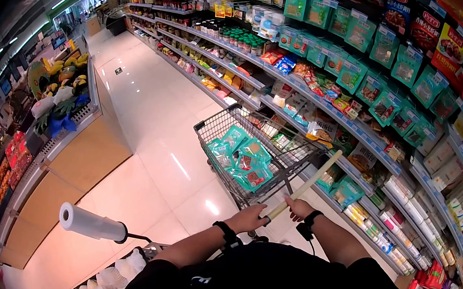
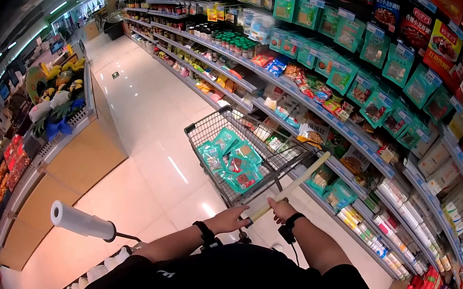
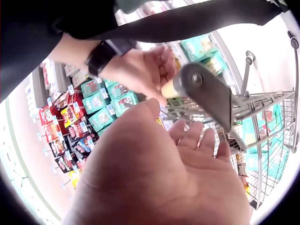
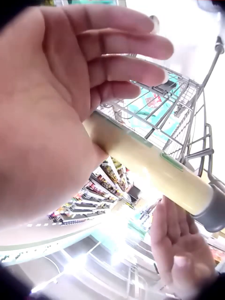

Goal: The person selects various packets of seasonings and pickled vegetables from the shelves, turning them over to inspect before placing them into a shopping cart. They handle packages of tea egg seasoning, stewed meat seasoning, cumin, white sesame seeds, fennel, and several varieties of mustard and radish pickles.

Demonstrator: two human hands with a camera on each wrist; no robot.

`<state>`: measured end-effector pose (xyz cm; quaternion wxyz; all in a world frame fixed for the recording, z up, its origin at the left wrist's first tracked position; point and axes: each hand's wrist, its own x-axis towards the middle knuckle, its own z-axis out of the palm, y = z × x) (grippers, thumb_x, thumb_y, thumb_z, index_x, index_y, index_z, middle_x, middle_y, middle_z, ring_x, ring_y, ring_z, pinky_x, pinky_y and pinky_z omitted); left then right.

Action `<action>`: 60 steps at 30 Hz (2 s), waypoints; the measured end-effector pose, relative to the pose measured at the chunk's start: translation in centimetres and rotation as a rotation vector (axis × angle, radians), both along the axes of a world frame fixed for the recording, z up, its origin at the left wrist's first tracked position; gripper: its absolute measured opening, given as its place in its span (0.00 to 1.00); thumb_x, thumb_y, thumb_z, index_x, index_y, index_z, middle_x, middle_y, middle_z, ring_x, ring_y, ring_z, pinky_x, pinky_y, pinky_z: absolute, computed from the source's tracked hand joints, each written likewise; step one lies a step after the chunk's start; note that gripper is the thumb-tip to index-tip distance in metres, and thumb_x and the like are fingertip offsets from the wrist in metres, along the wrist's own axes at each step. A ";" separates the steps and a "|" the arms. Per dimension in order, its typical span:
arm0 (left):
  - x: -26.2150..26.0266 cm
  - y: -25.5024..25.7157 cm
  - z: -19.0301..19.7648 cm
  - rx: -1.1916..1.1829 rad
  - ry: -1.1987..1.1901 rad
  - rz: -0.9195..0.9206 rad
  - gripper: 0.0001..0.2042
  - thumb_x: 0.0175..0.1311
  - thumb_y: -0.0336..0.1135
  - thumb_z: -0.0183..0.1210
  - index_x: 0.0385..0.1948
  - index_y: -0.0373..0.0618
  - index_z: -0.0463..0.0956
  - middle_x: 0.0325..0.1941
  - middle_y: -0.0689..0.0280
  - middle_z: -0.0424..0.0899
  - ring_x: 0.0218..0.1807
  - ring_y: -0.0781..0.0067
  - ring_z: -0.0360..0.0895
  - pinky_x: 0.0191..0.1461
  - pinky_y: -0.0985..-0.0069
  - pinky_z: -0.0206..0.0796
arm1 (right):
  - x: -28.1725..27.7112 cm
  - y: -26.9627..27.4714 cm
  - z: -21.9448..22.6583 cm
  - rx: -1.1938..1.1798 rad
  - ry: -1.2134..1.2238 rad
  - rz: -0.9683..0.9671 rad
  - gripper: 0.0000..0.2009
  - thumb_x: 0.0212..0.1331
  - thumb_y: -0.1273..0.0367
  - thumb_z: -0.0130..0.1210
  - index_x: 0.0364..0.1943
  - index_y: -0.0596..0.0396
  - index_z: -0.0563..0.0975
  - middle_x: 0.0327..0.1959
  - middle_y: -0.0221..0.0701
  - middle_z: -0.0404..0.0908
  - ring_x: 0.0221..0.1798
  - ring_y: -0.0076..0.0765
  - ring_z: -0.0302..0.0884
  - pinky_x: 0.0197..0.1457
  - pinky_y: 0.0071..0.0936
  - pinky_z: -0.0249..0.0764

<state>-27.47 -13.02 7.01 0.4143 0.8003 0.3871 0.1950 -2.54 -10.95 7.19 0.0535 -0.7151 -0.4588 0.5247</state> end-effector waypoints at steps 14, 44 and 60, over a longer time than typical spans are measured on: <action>-2.0 10.0 -0.6 0.139 0.709 0.359 0.14 0.57 0.49 0.55 0.38 0.52 0.72 0.30 0.62 0.82 0.38 0.57 0.80 0.53 0.41 0.53 | 3.9 17.9 -0.5 1.251 -0.553 0.644 0.14 0.50 0.71 0.49 0.44 0.48 0.73 0.52 0.34 0.72 0.62 0.45 0.61 0.64 0.52 0.55; 6.1 31.0 0.1 0.162 0.771 0.555 0.12 0.57 0.44 0.56 0.37 0.50 0.73 0.35 0.63 0.80 0.44 0.59 0.76 0.50 0.54 0.62 | 7.8 43.4 1.6 0.832 -0.660 0.773 0.32 0.43 0.58 0.61 0.56 0.50 0.65 0.60 0.33 0.63 0.73 0.44 0.43 0.72 0.55 0.39; -1.6 26.9 -1.1 0.099 0.117 0.705 0.27 0.62 0.47 0.55 0.55 0.34 0.64 0.60 0.44 0.66 0.63 0.47 0.64 0.66 0.63 0.57 | 8.0 45.7 -0.5 0.823 -0.680 0.740 0.30 0.48 0.71 0.57 0.60 0.51 0.63 0.63 0.36 0.60 0.74 0.50 0.41 0.70 0.57 0.46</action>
